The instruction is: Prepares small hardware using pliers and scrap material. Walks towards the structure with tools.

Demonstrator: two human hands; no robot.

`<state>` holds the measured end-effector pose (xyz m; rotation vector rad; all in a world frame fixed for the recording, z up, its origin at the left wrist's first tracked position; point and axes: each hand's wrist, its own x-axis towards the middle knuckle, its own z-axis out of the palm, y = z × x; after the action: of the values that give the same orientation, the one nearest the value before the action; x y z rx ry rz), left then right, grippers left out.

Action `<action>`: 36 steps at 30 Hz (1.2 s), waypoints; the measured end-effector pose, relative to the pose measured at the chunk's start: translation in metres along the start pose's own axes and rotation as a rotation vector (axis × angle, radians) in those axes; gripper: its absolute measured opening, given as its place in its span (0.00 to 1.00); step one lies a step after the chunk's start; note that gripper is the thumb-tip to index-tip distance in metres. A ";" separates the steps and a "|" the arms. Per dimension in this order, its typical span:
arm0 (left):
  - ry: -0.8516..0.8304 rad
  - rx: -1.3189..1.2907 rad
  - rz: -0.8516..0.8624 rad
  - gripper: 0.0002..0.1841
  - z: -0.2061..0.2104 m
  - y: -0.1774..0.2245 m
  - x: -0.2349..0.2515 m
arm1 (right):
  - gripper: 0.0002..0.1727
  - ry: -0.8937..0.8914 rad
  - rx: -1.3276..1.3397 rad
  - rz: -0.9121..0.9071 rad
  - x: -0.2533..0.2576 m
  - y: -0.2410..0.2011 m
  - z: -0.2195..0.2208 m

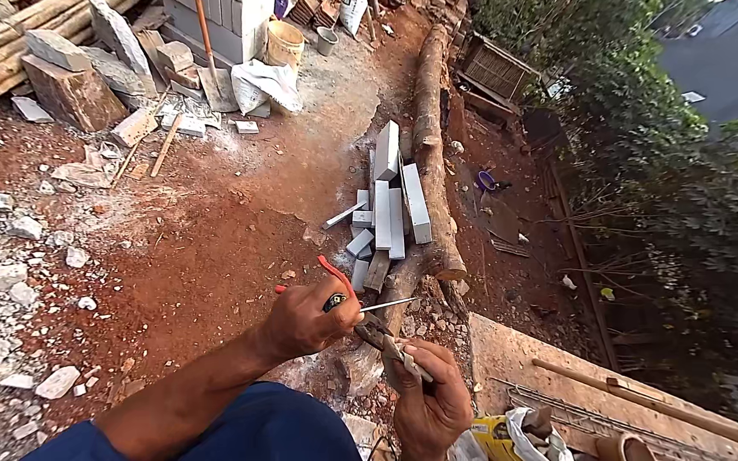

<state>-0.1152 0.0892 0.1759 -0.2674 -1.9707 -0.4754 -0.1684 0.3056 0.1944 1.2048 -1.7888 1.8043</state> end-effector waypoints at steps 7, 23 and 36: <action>-0.060 -0.046 0.116 0.10 -0.012 -0.003 0.003 | 0.06 -0.157 -0.035 -0.032 0.014 -0.008 -0.010; -0.014 0.002 0.040 0.11 -0.010 -0.010 0.010 | 0.10 -0.087 -0.061 0.035 0.000 -0.002 0.019; -0.005 -0.022 0.068 0.11 -0.004 -0.009 0.011 | 0.13 -0.009 -0.098 0.042 -0.003 -0.011 0.018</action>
<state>-0.1199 0.0791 0.1851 -0.3487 -1.9554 -0.4536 -0.1527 0.2912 0.1971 1.1484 -1.8970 1.7143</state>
